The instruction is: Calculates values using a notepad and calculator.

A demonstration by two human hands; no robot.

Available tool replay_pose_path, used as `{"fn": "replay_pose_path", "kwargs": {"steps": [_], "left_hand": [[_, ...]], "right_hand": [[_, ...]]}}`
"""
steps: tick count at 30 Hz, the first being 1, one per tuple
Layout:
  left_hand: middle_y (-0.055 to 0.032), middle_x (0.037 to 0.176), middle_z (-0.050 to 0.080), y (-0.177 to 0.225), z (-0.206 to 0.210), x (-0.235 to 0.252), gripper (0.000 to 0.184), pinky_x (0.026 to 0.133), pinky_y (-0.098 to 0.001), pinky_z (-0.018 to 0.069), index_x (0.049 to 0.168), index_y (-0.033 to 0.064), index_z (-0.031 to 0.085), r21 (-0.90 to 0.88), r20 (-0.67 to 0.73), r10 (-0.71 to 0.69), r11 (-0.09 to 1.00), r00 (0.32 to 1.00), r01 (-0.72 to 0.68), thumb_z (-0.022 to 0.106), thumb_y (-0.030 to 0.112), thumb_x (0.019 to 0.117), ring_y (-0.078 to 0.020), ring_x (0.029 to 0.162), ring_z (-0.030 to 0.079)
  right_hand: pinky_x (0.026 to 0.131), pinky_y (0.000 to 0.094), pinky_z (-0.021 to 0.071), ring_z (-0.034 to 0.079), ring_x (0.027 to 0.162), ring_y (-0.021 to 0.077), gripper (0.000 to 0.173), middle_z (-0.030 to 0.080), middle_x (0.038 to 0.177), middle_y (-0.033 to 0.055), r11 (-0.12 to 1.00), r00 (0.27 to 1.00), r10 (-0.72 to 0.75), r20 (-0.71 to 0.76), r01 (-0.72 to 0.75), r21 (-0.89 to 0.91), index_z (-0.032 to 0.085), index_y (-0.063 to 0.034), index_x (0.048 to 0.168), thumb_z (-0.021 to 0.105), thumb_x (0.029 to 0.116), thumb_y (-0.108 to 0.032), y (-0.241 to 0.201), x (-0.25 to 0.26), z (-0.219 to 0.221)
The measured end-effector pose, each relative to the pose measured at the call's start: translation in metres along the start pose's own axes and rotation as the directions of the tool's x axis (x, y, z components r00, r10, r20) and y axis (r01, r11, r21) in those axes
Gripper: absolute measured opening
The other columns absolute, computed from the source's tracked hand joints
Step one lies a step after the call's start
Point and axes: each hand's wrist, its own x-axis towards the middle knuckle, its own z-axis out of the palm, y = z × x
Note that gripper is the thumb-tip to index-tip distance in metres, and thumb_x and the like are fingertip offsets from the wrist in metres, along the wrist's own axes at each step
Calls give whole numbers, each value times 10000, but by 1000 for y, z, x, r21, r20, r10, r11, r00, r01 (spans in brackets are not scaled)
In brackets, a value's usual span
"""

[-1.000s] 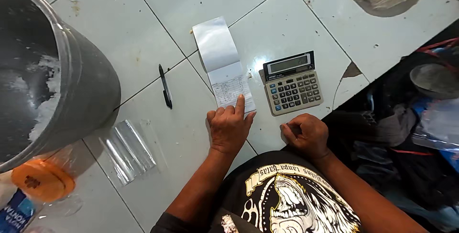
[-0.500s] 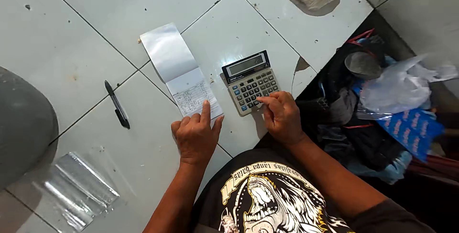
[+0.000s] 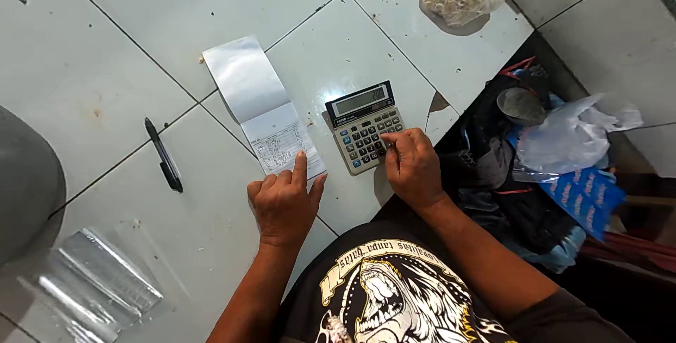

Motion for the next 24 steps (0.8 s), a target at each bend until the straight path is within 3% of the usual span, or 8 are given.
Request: {"fn": "replay_pose_path", "kwargs": {"steps": [9, 15, 24], "left_hand": [[-80, 758, 662, 0, 1, 0, 631, 763, -492, 438, 1414, 171, 633, 4, -3, 4, 1000, 1000, -4, 483, 625, 1003, -279, 692, 596], [-83, 761, 664, -1, 1, 0, 631, 754, -495, 435, 1415, 173, 633, -1, 3, 5, 1000, 1000, -5, 470, 626, 1006, -286, 696, 597], [-85, 770, 669, -1, 1, 0, 637, 770, -497, 437, 1420, 166, 627, 1, 2, 5, 1000, 1000, -5, 474, 625, 1006, -286, 700, 600]], "right_hand": [[792, 371, 543, 615, 975, 247, 306, 619, 1047, 107, 1000, 1000, -2, -14, 2, 6, 733, -121, 1208, 525, 986, -150, 0, 9, -2], [770, 347, 541, 610, 942, 212, 282, 621, 1019, 76, 997, 999, -44, 12, 43, 65, 755, -151, 1163, 557, 964, -182, -1, -20, -5], [758, 362, 526, 594, 940, 237, 376, 609, 1021, 87, 998, 997, -57, 58, 57, 11, 729, -184, 1275, 537, 954, -144, -8, -18, -1]]}}
